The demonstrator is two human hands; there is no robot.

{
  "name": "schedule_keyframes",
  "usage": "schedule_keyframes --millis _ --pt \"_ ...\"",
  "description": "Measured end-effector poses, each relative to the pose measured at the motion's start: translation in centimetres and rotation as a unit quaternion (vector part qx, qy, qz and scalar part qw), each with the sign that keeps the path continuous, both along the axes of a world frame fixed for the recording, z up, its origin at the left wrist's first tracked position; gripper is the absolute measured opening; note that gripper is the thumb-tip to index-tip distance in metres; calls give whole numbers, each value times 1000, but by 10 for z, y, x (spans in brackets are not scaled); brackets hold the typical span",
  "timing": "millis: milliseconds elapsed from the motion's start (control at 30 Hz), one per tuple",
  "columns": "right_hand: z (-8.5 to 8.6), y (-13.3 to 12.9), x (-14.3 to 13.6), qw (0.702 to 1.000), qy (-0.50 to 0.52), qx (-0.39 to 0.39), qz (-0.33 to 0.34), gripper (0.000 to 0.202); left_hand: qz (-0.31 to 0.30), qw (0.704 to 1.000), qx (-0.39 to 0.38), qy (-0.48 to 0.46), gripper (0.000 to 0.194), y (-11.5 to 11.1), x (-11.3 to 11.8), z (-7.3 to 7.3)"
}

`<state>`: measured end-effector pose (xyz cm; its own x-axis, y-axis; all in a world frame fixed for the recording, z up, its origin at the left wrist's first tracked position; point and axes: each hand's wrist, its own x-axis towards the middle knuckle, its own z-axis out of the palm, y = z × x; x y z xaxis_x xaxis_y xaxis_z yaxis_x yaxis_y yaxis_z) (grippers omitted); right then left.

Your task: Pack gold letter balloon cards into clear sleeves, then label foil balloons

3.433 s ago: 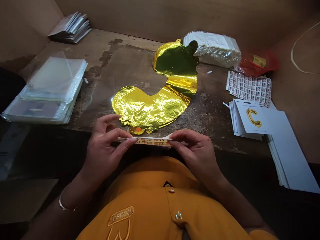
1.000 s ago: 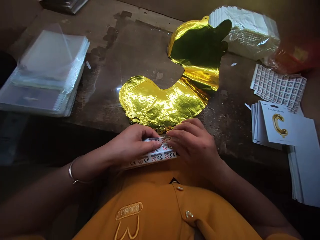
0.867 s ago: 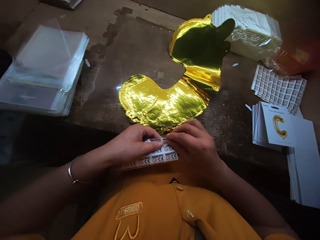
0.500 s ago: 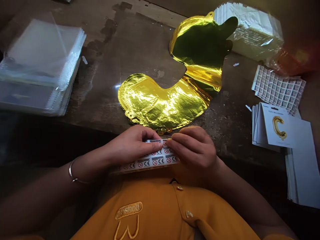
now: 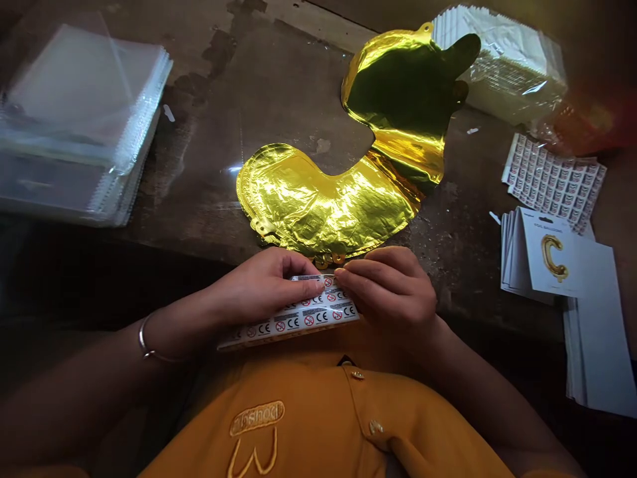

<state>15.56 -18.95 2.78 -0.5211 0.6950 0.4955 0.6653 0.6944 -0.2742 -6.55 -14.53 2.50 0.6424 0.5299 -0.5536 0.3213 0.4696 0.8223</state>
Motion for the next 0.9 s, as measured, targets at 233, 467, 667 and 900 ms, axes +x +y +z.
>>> schedule_keyframes --millis 233,467,667,900 --pt "-1 4 1 997 -37 49 50 18 12 1000 -13 -17 30 0 -1 -2" --pt "5 7 -10 997 31 -55 43 12 11 1000 -10 -3 26 0 -2 -2" --pt "22 4 -11 976 91 -196 0 6 -54 985 155 46 23 -1 -5 8" --pt "24 32 -14 936 217 -220 -170 4 -113 703 684 156 22 -12 -24 14"
